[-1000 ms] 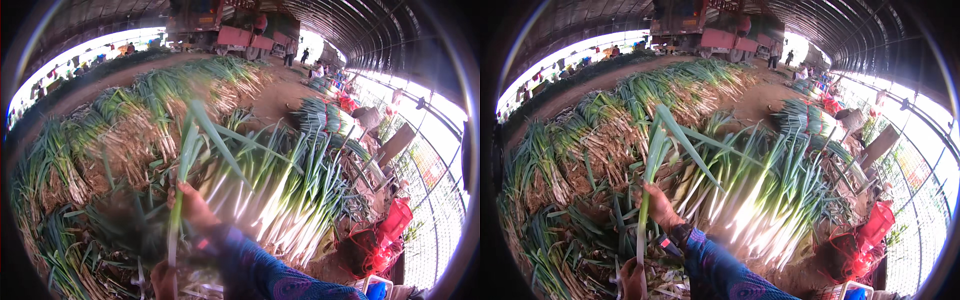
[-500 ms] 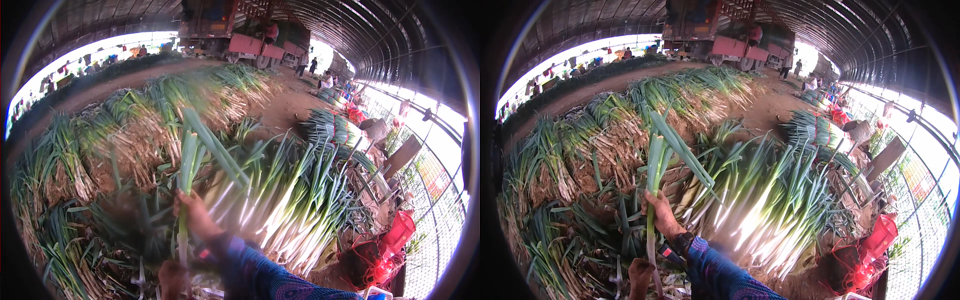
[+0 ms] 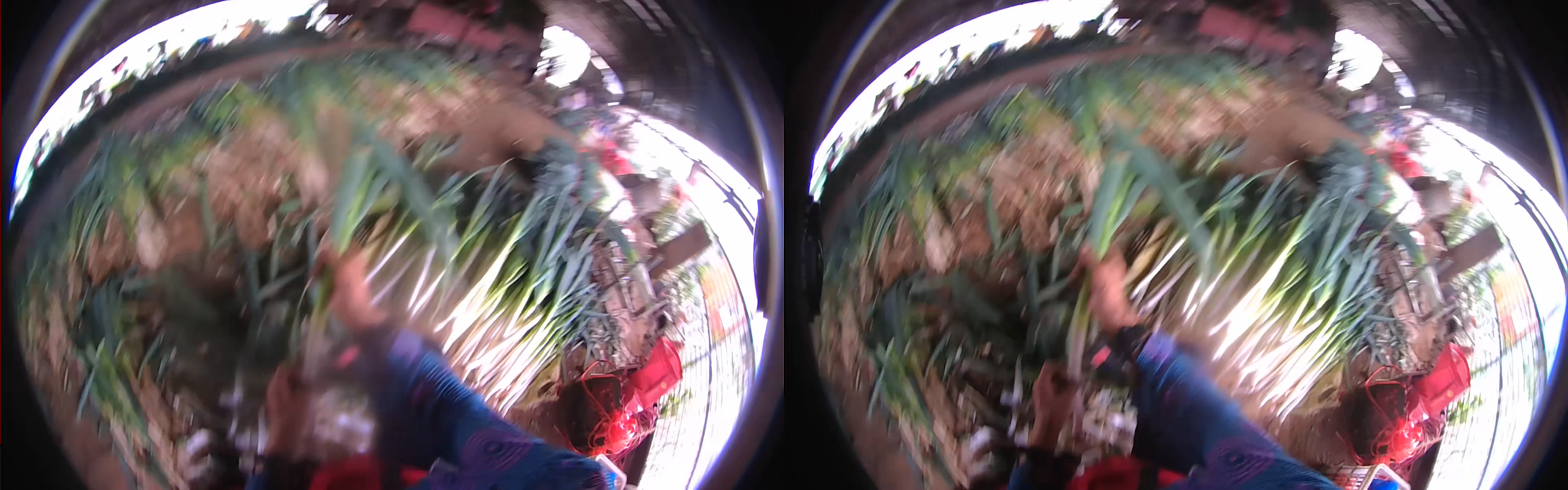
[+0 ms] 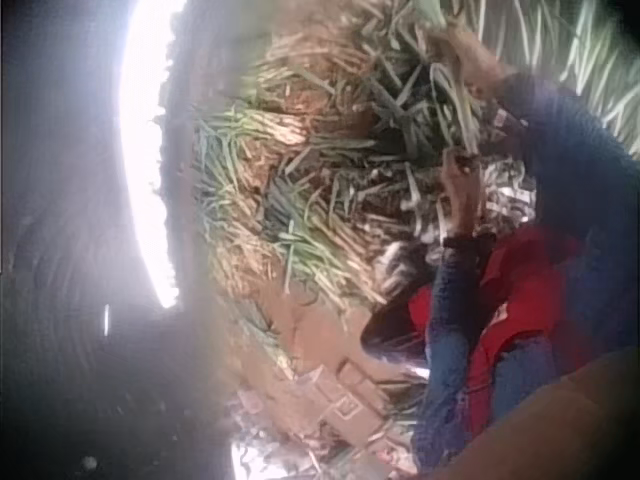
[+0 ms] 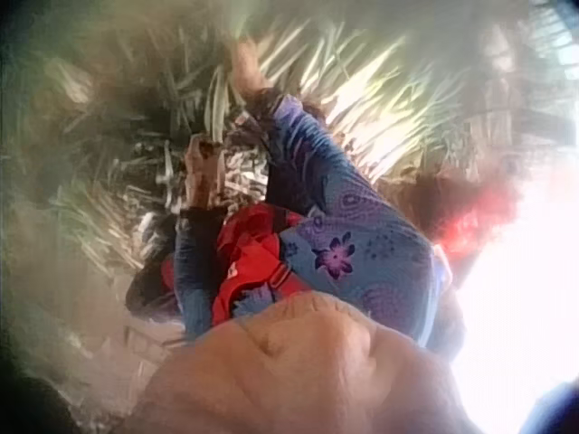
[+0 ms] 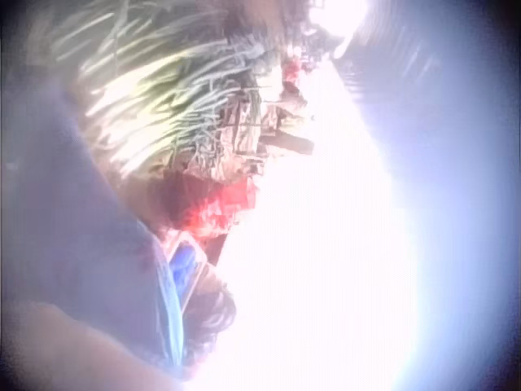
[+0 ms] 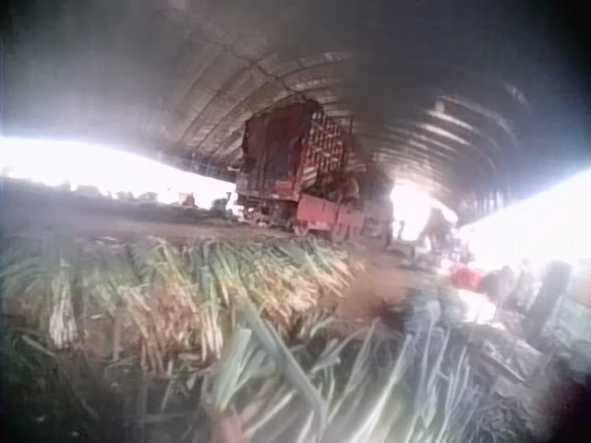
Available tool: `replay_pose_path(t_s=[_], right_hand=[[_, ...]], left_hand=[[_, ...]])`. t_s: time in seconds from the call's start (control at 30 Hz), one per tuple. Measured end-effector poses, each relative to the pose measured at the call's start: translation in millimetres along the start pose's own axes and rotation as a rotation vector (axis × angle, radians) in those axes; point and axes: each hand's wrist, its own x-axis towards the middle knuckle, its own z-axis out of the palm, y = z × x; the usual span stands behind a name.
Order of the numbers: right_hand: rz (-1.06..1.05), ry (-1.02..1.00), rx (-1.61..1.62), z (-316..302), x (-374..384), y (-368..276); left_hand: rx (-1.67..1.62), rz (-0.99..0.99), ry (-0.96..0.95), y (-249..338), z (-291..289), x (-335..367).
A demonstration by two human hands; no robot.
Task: The person cleans leeks by hand, peeling away the outer layers and placing each cleaned leek onto a pile. This process is repeated as the person reaches for more leeks from the ground.
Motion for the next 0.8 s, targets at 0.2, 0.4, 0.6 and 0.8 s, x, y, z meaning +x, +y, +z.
replay_pose_path(t_s=[0.2, 0.4, 0.6, 0.8], right_hand=[[0.14, -0.162, -0.002, -22, -1, -30], [0.38, 0.053, 0.106, -4, 0, -16], [0.39, 0.138, 0.131, -33, 22, 4], [0.343, 0.073, 0.188, -33, 21, -4]], left_hand=[[-0.024, 0.157, 0.051, 21, -6, 4], [0.116, 0.249, 0.134, 19, -30, -10], [-0.143, 0.088, 0.095, 12, -61, -36], [-1.067, -0.303, 0.403, -11, -118, -46]])
